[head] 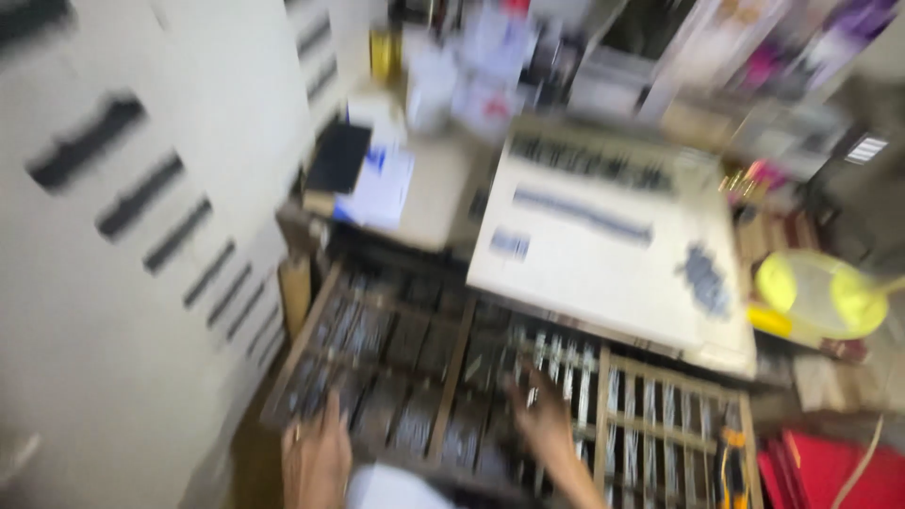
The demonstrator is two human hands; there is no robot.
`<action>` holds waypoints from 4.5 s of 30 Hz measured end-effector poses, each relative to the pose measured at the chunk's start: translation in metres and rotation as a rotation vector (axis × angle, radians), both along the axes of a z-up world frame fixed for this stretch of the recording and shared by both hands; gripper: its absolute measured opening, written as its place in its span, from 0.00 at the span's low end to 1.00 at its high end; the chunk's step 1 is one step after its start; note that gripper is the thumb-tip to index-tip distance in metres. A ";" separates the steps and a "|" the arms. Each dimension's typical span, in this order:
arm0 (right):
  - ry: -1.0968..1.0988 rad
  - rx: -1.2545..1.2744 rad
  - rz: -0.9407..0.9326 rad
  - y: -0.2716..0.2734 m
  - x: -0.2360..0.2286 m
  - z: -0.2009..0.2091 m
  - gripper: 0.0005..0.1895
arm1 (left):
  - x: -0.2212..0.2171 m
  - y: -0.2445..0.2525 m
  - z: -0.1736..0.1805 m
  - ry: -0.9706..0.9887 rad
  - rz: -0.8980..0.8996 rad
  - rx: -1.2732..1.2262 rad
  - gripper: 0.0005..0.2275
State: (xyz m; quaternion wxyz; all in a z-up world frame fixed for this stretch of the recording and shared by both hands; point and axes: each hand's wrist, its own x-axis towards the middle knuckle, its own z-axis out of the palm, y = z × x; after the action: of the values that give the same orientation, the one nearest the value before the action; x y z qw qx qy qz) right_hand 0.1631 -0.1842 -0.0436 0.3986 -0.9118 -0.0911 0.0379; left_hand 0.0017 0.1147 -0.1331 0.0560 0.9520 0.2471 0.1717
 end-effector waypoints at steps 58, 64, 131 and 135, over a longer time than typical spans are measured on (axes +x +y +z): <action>0.059 -0.347 0.531 0.014 0.099 0.293 0.23 | 0.077 -0.037 0.211 -0.698 -0.439 -0.374 0.13; 0.029 -0.360 0.618 0.015 0.108 0.292 0.18 | 0.101 -0.066 0.232 -0.761 -0.653 -0.356 0.14; -0.301 0.242 0.581 -0.035 -0.061 0.074 0.17 | 0.051 -0.135 0.164 0.038 -0.453 -1.685 0.14; -0.210 0.287 0.571 -0.037 -0.059 0.073 0.16 | 0.055 -0.133 0.170 0.142 -0.399 -1.803 0.14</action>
State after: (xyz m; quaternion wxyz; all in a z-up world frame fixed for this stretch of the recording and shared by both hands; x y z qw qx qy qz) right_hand 0.1042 -0.2213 0.0295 0.4846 -0.7830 -0.3879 0.0405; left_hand 0.0564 -0.0185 0.0371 0.7890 0.5815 0.1215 -0.1570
